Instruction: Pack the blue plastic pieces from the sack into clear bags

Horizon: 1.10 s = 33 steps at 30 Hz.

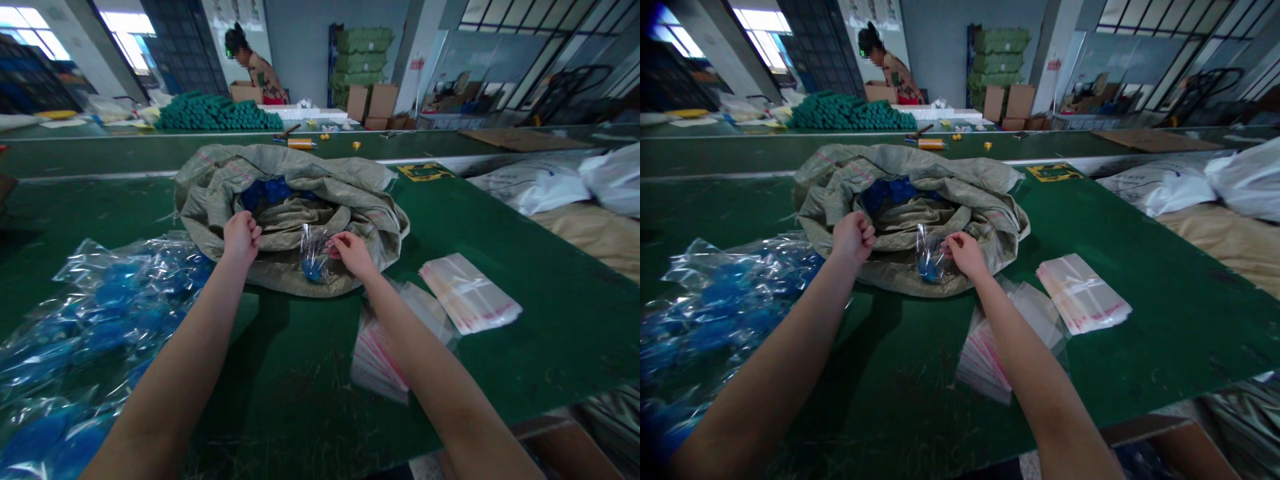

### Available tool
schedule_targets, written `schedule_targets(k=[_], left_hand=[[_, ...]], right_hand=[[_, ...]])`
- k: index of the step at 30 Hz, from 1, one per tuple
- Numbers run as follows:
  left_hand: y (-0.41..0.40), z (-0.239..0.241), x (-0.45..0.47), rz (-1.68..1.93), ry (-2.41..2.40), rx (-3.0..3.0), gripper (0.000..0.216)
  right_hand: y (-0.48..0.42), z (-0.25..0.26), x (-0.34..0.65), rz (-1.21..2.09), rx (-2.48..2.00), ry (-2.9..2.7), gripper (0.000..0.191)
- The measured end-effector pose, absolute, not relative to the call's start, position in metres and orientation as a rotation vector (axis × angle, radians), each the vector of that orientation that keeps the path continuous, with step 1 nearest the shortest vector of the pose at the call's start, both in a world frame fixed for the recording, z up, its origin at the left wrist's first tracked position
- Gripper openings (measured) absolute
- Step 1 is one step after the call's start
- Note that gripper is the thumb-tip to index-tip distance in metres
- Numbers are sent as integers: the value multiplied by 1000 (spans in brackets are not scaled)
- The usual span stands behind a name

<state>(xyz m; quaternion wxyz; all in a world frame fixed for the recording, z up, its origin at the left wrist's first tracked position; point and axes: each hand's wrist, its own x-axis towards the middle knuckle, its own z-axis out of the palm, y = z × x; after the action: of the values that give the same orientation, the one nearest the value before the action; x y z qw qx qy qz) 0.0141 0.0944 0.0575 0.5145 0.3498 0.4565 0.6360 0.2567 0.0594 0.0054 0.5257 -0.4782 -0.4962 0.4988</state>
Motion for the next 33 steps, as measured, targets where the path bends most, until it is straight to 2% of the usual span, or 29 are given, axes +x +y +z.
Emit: schedule_targets(k=[2, 7, 11, 20, 27, 33], left_hand=[[91, 55, 18, 1366, 1188, 1091, 12], [96, 38, 36, 971, 1320, 1677, 32], [107, 29, 41, 972, 1326, 1773, 30], [107, 26, 42, 935, 1268, 1783, 29], [106, 15, 41, 799, 1096, 1692, 43], [107, 8, 38, 849, 1048, 1766, 33]], right_hand=[[60, 5, 257, 1202, -1136, -1184, 6], [61, 6, 259, 1212, -1132, -1182, 6], [60, 6, 261, 1199, -1136, -1204, 7], [61, -1, 267, 1116, -1079, -1317, 27], [65, -5, 268, 1018, -1067, -1362, 20], [62, -5, 266, 1038, -1183, -1360, 41]])
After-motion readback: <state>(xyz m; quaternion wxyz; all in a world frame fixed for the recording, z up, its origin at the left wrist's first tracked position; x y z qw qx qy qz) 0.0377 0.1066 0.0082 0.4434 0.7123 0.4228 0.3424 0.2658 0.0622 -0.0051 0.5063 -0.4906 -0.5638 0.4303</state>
